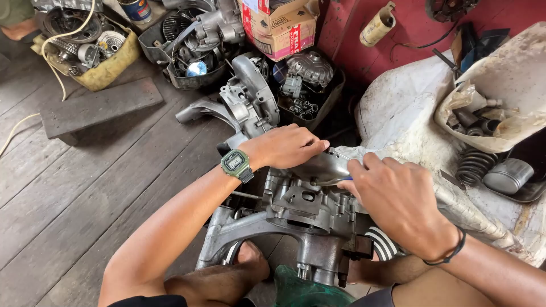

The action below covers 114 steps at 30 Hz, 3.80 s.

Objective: The person sits on the floor and uses a small tool to scrape and clean the surface of a metallic engine component. They hold the part steady with one hand while working on the edges and crevices with the other.

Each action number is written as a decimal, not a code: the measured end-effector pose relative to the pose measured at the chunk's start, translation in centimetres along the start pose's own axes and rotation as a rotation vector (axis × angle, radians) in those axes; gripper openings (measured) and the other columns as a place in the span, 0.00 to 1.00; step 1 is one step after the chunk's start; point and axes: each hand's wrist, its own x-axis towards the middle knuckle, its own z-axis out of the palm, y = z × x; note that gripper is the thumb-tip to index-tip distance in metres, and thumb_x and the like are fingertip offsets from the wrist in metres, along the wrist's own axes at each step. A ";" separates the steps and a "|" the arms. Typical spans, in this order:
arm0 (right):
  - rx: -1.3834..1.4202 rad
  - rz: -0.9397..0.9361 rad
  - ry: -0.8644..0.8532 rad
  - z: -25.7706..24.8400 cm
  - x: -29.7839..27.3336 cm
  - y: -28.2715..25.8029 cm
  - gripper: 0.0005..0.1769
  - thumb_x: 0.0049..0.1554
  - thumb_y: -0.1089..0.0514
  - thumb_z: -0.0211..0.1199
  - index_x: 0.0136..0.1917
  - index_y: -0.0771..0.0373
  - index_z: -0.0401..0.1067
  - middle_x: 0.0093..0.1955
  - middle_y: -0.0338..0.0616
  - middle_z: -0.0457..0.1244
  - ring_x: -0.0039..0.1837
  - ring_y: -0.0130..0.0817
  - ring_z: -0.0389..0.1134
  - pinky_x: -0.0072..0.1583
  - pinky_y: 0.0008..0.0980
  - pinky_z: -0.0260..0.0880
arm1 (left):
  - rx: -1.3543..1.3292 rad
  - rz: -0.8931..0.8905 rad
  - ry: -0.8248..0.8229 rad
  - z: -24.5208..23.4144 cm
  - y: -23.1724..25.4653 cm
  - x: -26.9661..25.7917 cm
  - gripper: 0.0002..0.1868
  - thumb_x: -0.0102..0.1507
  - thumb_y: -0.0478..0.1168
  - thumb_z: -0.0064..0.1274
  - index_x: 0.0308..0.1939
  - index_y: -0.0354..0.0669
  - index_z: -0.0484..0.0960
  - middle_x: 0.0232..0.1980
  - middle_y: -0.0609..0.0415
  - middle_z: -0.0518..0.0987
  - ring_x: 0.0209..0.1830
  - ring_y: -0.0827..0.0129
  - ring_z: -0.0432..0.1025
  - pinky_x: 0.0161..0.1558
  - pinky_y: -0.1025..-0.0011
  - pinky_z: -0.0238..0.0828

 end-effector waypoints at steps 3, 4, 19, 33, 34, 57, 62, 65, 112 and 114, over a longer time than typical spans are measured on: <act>0.189 -0.032 -0.266 -0.8 -0.1 0.8 0.16 0.61 0.38 0.57 0.52 0.49 0.68 0.48 0.36 0.64 0.47 0.37 0.71 0.34 0.43 0.78 | -0.012 0.001 -0.017 -0.3 0.2 -0.1 0.29 0.74 0.58 0.26 0.25 0.42 0.57 0.25 0.47 0.66 0.31 0.49 0.66 0.41 0.54 0.60; 0.188 -0.027 -0.262 -1.4 0.0 1.3 0.16 0.61 0.38 0.57 0.52 0.49 0.68 0.48 0.36 0.64 0.47 0.37 0.71 0.34 0.43 0.78 | -0.008 0.003 -0.016 -0.4 0.1 0.0 0.29 0.74 0.58 0.26 0.25 0.42 0.57 0.25 0.47 0.66 0.31 0.49 0.66 0.41 0.54 0.60; 0.871 0.468 0.018 -0.7 -3.3 3.2 0.22 0.46 0.39 0.77 0.50 0.46 0.78 0.34 0.29 0.71 0.29 0.26 0.66 0.42 0.30 0.66 | -0.061 0.033 -0.022 -0.5 0.3 -0.3 0.30 0.75 0.58 0.29 0.22 0.48 0.55 0.18 0.58 0.57 0.20 0.65 0.57 0.37 0.63 0.60; 1.458 0.466 0.594 3.3 -2.7 -1.3 0.14 0.53 0.62 0.77 0.46 0.66 0.72 0.44 0.50 0.73 0.45 0.37 0.76 0.46 0.27 0.76 | -0.175 0.060 0.005 -1.1 0.7 -1.1 0.33 0.76 0.58 0.28 0.15 0.54 0.61 0.12 0.67 0.58 0.12 0.78 0.45 0.24 0.72 0.51; 1.469 0.460 0.579 3.3 -2.6 -1.3 0.14 0.53 0.62 0.77 0.46 0.66 0.72 0.44 0.50 0.73 0.45 0.37 0.76 0.46 0.27 0.76 | -0.185 0.046 0.004 -0.9 0.3 -0.6 0.33 0.76 0.58 0.28 0.15 0.54 0.61 0.12 0.67 0.58 0.12 0.78 0.45 0.24 0.72 0.51; 1.529 0.295 0.817 7.9 -2.0 -4.9 0.17 0.67 0.52 0.57 0.54 0.64 0.54 0.47 0.49 0.57 0.47 0.41 0.72 0.53 0.30 0.69 | -0.077 0.008 0.005 -0.2 0.0 -0.4 0.32 0.74 0.60 0.28 0.19 0.47 0.61 0.17 0.61 0.61 0.16 0.72 0.57 0.27 0.67 0.56; 1.435 0.288 0.798 8.2 -2.9 -4.4 0.16 0.68 0.57 0.60 0.57 0.68 0.57 0.49 0.57 0.65 0.53 0.44 0.69 0.63 0.38 0.66 | -0.076 -0.045 0.040 -0.6 0.2 -1.0 0.28 0.68 0.63 0.27 0.31 0.47 0.70 0.31 0.52 0.73 0.35 0.57 0.70 0.40 0.59 0.64; 1.435 0.249 0.791 9.5 -2.8 -4.5 0.18 0.68 0.58 0.60 0.60 0.70 0.56 0.53 0.59 0.61 0.50 0.46 0.73 0.55 0.32 0.69 | -0.098 0.000 0.029 0.0 -0.1 -0.6 0.29 0.70 0.62 0.27 0.20 0.51 0.52 0.20 0.59 0.59 0.20 0.65 0.60 0.33 0.63 0.59; 1.259 0.240 0.782 8.5 -3.2 -4.8 0.16 0.65 0.63 0.64 0.59 0.70 0.60 0.49 0.53 0.68 0.55 0.42 0.68 0.60 0.36 0.66 | -0.072 -0.026 -0.023 -0.5 0.3 -0.4 0.37 0.67 0.64 0.23 0.40 0.44 0.86 0.21 0.54 0.69 0.34 0.59 0.76 0.40 0.57 0.67; 1.276 0.250 0.802 8.2 -3.5 -5.0 0.15 0.65 0.64 0.65 0.57 0.71 0.61 0.50 0.55 0.66 0.55 0.43 0.68 0.59 0.36 0.69 | -0.076 -0.046 -0.010 -0.3 0.1 -0.4 0.36 0.68 0.65 0.25 0.31 0.45 0.82 0.17 0.59 0.60 0.22 0.67 0.68 0.36 0.63 0.65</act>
